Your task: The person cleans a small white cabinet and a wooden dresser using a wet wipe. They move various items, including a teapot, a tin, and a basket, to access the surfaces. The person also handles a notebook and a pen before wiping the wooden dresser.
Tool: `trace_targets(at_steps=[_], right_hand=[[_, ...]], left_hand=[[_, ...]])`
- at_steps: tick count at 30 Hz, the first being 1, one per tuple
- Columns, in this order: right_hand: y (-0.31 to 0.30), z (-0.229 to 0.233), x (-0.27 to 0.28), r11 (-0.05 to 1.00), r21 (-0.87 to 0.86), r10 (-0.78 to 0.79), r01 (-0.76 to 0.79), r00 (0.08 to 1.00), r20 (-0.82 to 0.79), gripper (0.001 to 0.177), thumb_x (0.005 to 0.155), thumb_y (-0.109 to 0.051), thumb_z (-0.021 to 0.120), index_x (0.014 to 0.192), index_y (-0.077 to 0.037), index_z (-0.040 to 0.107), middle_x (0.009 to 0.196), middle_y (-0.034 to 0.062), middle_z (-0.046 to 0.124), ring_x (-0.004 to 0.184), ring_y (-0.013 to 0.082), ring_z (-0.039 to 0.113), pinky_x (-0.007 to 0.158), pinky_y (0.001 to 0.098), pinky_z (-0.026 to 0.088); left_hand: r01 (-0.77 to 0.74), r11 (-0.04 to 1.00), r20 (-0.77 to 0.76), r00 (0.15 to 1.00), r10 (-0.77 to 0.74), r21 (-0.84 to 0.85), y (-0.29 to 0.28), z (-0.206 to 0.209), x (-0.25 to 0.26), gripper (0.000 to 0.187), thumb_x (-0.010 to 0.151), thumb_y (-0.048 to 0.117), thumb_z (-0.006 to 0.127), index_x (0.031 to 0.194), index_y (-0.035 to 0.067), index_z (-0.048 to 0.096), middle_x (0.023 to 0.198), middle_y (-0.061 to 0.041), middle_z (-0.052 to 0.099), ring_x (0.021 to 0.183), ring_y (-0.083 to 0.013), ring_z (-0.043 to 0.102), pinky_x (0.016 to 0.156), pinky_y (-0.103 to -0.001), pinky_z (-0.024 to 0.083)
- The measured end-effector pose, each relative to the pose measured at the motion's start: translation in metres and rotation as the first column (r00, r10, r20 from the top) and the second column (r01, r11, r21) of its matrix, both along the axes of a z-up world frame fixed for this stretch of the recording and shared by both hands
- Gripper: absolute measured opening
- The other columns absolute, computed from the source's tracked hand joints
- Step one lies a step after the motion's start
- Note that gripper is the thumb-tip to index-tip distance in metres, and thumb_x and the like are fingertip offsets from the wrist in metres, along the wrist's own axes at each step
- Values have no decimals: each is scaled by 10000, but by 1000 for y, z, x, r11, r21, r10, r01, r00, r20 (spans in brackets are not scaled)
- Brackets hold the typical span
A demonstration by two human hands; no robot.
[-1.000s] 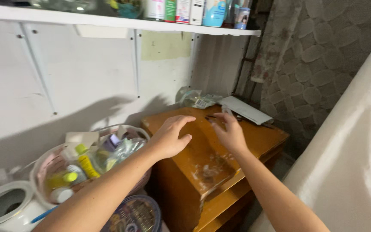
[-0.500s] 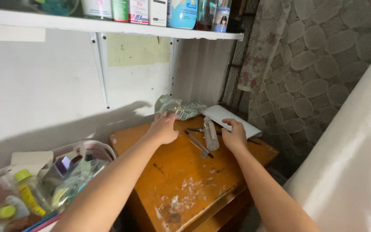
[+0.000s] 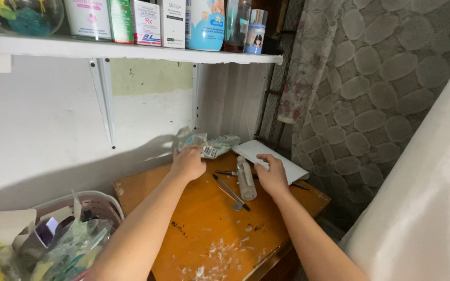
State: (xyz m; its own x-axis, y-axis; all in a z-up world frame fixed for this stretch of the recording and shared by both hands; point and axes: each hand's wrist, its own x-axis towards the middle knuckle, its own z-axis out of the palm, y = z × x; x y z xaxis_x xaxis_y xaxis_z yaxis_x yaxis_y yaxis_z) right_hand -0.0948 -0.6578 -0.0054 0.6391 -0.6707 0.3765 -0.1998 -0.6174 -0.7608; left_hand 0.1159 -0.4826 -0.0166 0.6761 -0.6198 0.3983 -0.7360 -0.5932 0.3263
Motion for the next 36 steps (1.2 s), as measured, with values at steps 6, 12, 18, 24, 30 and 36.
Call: trace_targets(at_steps=[6, 12, 18, 24, 30, 36], right_hand=[[21, 5, 7, 996, 87, 24, -10, 987, -159, 652, 861, -417, 712, 1420, -144, 515, 1418, 151, 472, 1245, 347, 584, 1013, 459, 521], [29, -5, 9, 997, -56, 39, -50, 982, -185, 985, 744, -424, 870, 1509, -83, 351, 1473, 268, 338, 1316, 431, 456, 1073, 463, 466], [50, 0, 2, 964, -232, 139, -132, 990, 13, 1168, 670, -270, 927, 1578, -113, 211, 1485, 273, 308, 1389, 433, 356, 1129, 480, 378], [82, 12, -13, 828, -42, 549, -559, 793, 266, 818, 807, -175, 806, 1498, -112, 374, 1409, 137, 524, 1299, 268, 538, 1106, 420, 455], [103, 24, -29, 623, 435, 511, -649, 760, 402, 396, 960, -202, 674, 1289, 7, 606, 1218, 103, 682, 1105, 222, 663, 1001, 442, 561], [137, 23, -26, 592, 473, 465, -653, 756, 461, 385, 938, -120, 625, 1301, -19, 547, 1220, 120, 680, 1081, 241, 690, 937, 412, 570]], left_hand=[[81, 967, 106, 993, -56, -243, 38, 40, -40, 289, 815, 214, 830, 1073, 119, 740, 1297, -139, 661, 1170, -315, 627, 1054, -444, 473], [212, 931, -2, 975, -223, -297, 90, 58, -65, 387, 797, 122, 795, 1111, 33, 588, 871, -121, 701, 823, -295, 700, 754, -426, 546], [276, 913, -60, 950, -307, -302, 128, 66, -69, 309, 800, 104, 702, 1100, 155, 760, 937, -86, 693, 791, -254, 715, 719, -379, 553], [196, 836, -55, 964, -260, -513, 142, 64, -51, 240, 826, 99, 705, 1064, 91, 735, 960, -115, 740, 860, -221, 724, 791, -379, 567], [137, 773, -110, 960, -258, -620, 153, 70, -71, 453, 912, 203, 619, 1353, 104, 577, 1131, -158, 716, 904, -247, 726, 792, -390, 590], [195, 956, -451, 848, -277, -219, 163, 78, -132, 819, 991, 554, 561, 1658, 219, 224, 1365, -162, 612, 1130, -316, 712, 920, -428, 615]])
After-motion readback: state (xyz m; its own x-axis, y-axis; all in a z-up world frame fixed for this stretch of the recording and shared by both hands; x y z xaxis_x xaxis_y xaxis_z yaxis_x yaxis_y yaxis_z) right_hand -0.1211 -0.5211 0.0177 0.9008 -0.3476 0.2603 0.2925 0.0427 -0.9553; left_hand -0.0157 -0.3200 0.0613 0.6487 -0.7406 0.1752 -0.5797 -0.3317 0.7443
